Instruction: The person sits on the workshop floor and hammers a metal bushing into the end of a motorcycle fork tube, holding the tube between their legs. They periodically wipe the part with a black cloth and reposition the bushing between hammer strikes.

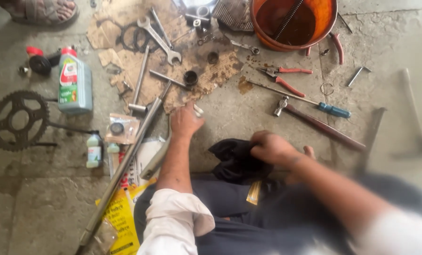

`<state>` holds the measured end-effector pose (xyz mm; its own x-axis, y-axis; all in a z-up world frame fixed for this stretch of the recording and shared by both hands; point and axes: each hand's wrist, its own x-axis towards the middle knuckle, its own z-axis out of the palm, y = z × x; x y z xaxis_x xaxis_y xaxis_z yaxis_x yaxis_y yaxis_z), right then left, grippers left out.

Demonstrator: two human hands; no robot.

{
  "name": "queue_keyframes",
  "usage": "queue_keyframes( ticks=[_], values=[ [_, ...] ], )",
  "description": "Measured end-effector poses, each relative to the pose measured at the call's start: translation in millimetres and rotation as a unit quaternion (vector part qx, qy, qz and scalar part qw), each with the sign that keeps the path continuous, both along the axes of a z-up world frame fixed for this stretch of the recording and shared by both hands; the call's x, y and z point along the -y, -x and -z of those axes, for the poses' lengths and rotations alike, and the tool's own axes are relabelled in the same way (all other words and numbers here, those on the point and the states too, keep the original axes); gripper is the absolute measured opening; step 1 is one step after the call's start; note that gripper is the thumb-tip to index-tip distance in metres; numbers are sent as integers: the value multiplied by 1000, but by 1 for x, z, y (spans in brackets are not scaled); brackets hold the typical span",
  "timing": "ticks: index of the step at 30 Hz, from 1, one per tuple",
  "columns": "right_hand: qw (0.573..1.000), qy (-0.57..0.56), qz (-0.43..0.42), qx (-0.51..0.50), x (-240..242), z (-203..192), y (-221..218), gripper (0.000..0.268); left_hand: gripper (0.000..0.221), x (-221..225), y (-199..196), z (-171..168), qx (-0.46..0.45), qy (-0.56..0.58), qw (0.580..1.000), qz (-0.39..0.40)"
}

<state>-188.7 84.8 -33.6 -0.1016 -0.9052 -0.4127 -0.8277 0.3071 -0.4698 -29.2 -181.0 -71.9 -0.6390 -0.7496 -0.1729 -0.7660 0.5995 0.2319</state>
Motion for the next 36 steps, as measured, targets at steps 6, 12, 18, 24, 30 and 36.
queue_keyframes(
  ticks=[6,12,18,24,30,36],
  values=[
    [748,85,464,466,-42,0,33,45,78,7,27,14,166,-11,986,-4],
    [597,14,638,486,-38,-41,39,56,60,42,108,17,-18,78,992,97],
    [377,156,590,697,-45,21,56,55,49,99,181,84,-81,197,970,117],
    [331,131,609,709,-41,2,58,41,27,100,180,94,79,78,989,101],
    [407,115,571,704,-44,67,60,36,42,41,148,8,-181,-9,981,68],
    [453,103,501,730,-39,-25,49,48,47,-125,63,-115,-302,-176,931,110]
  ],
)
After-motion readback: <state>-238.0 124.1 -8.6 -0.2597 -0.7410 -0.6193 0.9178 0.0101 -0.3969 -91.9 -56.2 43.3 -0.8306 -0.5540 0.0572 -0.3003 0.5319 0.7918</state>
